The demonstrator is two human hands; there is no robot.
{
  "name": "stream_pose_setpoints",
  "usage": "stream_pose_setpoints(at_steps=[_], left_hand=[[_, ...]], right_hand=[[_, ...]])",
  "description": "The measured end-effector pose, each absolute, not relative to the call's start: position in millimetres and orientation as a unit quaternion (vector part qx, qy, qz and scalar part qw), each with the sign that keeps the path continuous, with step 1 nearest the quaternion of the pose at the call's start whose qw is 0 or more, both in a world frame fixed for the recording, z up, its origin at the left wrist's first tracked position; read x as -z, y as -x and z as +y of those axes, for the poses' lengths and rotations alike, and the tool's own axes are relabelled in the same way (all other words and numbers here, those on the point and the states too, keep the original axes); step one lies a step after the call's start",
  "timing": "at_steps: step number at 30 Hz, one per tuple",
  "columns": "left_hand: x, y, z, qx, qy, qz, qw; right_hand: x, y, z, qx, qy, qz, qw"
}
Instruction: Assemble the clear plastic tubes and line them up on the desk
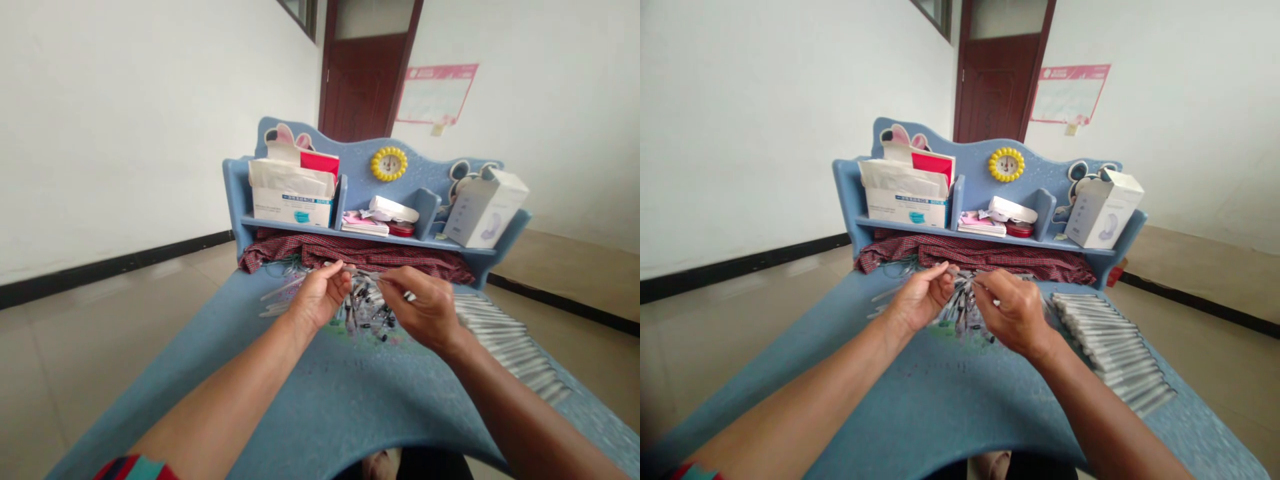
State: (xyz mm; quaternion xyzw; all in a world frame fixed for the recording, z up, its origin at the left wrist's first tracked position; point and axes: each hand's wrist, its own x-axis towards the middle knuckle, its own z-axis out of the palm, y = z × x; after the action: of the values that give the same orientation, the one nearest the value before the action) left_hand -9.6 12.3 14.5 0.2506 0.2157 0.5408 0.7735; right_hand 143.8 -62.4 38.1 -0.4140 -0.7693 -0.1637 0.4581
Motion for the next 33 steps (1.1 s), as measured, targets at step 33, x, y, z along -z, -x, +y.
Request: stream_pose_setpoints(at_steps=[33], left_hand=[[-12,12,14,-0.563,-0.269,0.240,0.744]], right_hand=[[-17,-145,-35,-0.037,0.418,-0.739,0.527]])
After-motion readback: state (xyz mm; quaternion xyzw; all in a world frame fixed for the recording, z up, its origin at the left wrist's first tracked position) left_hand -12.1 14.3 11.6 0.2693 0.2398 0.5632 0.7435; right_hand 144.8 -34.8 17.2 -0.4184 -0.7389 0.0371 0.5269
